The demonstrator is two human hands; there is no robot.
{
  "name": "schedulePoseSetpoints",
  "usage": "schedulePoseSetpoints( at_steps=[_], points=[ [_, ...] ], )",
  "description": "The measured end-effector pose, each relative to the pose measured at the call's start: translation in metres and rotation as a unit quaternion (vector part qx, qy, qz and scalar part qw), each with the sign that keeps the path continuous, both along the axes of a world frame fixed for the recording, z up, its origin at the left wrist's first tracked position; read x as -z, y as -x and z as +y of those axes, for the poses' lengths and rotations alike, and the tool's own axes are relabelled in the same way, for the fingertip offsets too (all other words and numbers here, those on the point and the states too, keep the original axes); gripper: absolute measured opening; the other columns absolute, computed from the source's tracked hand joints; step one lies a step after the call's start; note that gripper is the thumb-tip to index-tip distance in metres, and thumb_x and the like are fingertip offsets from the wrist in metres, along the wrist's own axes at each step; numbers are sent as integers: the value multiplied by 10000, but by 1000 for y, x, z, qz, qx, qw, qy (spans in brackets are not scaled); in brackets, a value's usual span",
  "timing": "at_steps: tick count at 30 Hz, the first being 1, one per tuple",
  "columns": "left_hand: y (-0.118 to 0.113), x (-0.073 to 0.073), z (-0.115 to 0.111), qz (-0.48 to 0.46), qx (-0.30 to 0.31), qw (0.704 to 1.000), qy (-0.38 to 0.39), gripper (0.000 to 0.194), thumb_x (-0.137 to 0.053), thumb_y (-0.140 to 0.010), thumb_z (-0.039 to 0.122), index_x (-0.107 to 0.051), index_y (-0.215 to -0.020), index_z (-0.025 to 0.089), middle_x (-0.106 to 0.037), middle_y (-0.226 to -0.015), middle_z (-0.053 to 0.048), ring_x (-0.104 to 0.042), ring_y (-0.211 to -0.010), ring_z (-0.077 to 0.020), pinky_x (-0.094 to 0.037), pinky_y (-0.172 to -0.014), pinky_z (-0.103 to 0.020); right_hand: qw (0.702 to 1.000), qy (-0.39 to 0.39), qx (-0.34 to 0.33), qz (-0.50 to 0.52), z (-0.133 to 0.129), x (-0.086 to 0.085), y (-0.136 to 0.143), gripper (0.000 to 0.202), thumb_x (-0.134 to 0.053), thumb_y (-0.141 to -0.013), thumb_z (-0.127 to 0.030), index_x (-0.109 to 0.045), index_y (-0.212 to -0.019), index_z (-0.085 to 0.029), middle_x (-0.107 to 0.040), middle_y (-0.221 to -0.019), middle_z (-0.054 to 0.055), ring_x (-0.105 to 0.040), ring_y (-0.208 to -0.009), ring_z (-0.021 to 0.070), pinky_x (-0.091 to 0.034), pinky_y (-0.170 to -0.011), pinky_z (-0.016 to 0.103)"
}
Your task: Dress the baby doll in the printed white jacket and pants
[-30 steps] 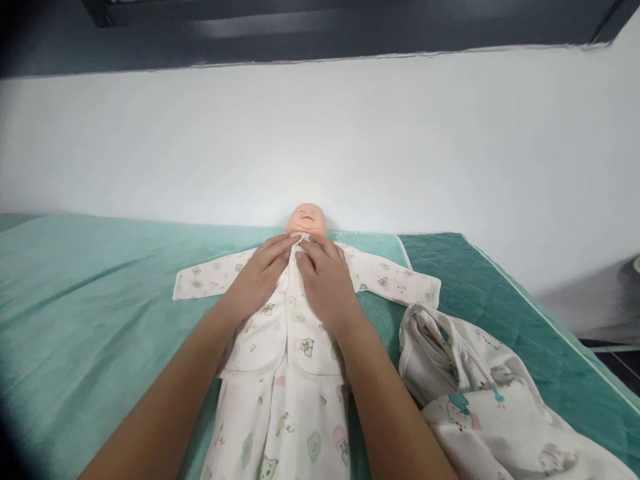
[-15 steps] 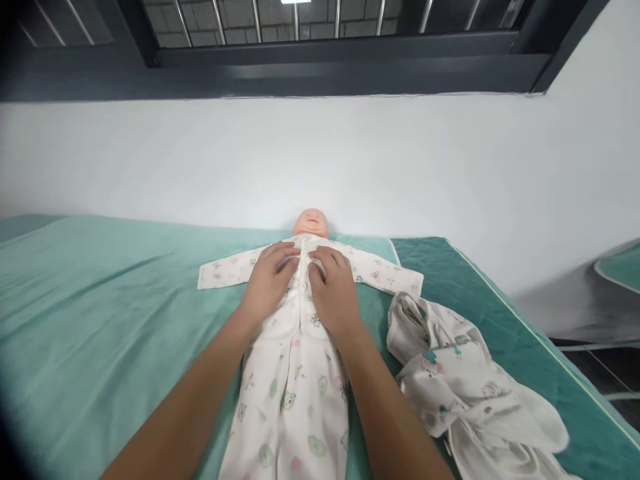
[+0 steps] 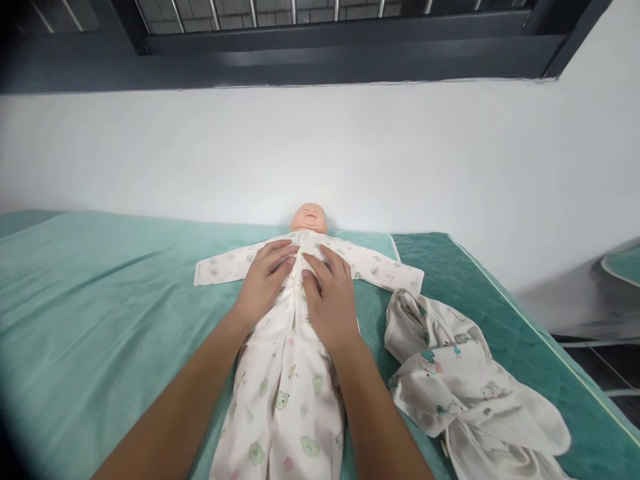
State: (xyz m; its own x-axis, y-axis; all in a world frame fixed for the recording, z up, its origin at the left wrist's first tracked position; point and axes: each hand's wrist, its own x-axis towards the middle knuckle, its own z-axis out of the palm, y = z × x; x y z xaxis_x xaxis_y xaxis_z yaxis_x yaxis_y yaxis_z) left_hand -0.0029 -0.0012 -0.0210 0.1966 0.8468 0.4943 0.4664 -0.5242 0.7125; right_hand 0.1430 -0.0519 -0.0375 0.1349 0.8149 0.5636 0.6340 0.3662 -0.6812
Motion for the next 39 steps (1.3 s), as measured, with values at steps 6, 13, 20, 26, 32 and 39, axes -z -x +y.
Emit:
schedulePoseSetpoints(
  at_steps=[6, 13, 20, 26, 32, 39],
  points=[
    [0, 1, 3, -3, 11, 1000, -3, 281, -495, -951, 271, -692, -1151, 292, -560, -1317, -34, -484, -1289, -175, -360, -1135, -341, 1000, 12, 3, -24, 2, -1, 0, 348, -429, -988, -332, -639, -1265, -319, -461, -1487, -5, -317, -1404, 233, -299, -1173, 495],
    [1, -2, 2, -6, 18, 1000, 11, 279, -487, -946, 260, -675, -1150, 286, -557, -1316, -37, -485, -1289, -176, -350, -1139, -343, 997, 17, -9, -69, 2, 1, -2, 390, -401, -998, -370, -589, -1337, -326, -398, -1533, 7, -226, -1451, 271, -270, -1174, 558],
    [0, -3, 3, 0, 28, 1000, -4, 284, -473, -937, 216, -667, -1134, 281, -563, -1294, -40, -490, -1279, -174, -354, -1132, -339, 997, 19, -10, -77, 5, 4, -3, 382, -412, -991, -373, -594, -1325, -337, -401, -1523, 16, -239, -1443, 297, -257, -1167, 586],
    [0, -2, 2, -12, 30, 999, 2, 285, -476, -942, 233, -669, -1146, 285, -558, -1302, -38, -491, -1284, -175, -365, -1124, -334, 999, 7, -2, -35, 2, 3, 0, 368, -428, -985, -340, -603, -1309, -327, -420, -1501, 20, -295, -1413, 252, -307, -1165, 521],
    [0, -2, 2, -12, 31, 999, 7, 298, -466, -953, 247, -671, -1164, 294, -556, -1304, -37, -487, -1287, -177, -382, -1111, -330, 998, -21, -1, -65, -1, -2, 1, 384, -424, -983, -292, -599, -1320, -352, -437, -1488, 16, -296, -1411, 260, -305, -1161, 532],
    [0, -2, 3, -3, 35, 999, -1, 307, -472, -954, 234, -682, -1170, 297, -553, -1301, -37, -482, -1282, -174, -339, -1140, -336, 995, -7, 34, -92, 0, -2, 3, 381, -441, -980, -314, -613, -1319, -317, -470, -1469, 35, -324, -1389, 275, -314, -1158, 521]
  ],
)
